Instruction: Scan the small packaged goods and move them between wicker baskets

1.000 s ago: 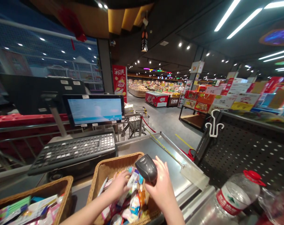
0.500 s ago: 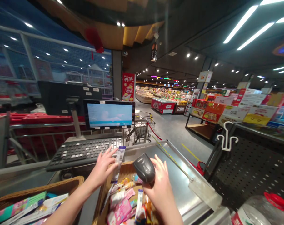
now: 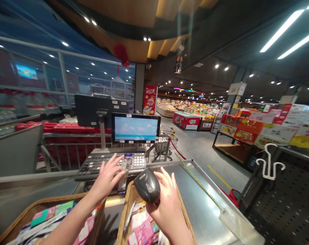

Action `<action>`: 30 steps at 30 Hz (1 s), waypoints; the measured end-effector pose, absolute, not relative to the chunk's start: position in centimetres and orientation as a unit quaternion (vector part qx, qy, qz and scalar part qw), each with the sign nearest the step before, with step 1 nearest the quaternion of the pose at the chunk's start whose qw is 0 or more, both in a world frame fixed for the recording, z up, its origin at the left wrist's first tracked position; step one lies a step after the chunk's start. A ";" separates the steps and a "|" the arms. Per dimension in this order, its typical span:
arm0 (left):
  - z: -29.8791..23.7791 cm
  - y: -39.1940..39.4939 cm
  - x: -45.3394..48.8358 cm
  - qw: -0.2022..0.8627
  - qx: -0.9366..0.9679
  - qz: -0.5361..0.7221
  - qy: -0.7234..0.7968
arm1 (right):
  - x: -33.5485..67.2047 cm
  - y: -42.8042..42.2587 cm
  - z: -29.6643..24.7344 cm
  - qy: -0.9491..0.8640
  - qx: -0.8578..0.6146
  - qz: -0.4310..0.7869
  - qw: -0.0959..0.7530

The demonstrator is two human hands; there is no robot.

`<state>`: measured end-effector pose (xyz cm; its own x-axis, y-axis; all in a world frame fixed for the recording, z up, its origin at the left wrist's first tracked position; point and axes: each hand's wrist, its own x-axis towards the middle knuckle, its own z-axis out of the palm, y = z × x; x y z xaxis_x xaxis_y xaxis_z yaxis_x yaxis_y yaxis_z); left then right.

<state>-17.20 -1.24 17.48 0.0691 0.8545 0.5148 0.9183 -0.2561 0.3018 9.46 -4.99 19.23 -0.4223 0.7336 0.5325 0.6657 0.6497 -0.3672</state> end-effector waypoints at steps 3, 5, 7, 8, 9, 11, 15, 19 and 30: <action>17.7 -1.7 -18.3 0.048 -0.720 -0.309 -0.619 | 8.4 -5.5 19.4 -0.849 -0.409 0.053 0.330; 17.8 -1.9 -18.9 0.046 -0.715 -0.310 -0.625 | 7.7 -5.8 19.5 -0.852 -0.404 0.058 0.328; 17.9 -2.1 -19.5 0.044 -0.713 -0.312 -0.627 | 7.0 -6.0 19.6 -0.855 -0.400 0.062 0.324; 17.9 -2.2 -19.7 0.043 -0.712 -0.314 -0.627 | 6.8 -6.1 19.7 -0.856 -0.398 0.062 0.323; 18.0 -2.3 -19.9 0.042 -0.712 -0.314 -0.627 | 6.5 -6.2 19.7 -0.858 -0.395 0.062 0.324; 18.0 -2.5 -20.3 0.041 -0.710 -0.314 -0.629 | 6.1 -6.2 19.7 -0.859 -0.389 0.062 0.326; 18.1 -2.9 -20.9 0.040 -0.706 -0.312 -0.635 | 5.4 -6.3 19.6 -0.864 -0.378 0.066 0.325; 18.1 -3.2 -21.4 0.034 -0.706 -0.316 -0.633 | 4.8 -6.6 19.6 -0.867 -0.374 0.067 0.322; 17.1 -4.4 -23.5 0.030 -0.685 -0.319 -0.655 | 3.1 -6.9 19.4 -0.864 -0.374 0.065 0.331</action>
<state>-23.53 -4.41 17.12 -0.0611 0.8775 0.4757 0.9160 -0.1400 0.3759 3.10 -6.88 19.36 -0.5016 0.6890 0.5232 0.6023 0.7122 -0.3605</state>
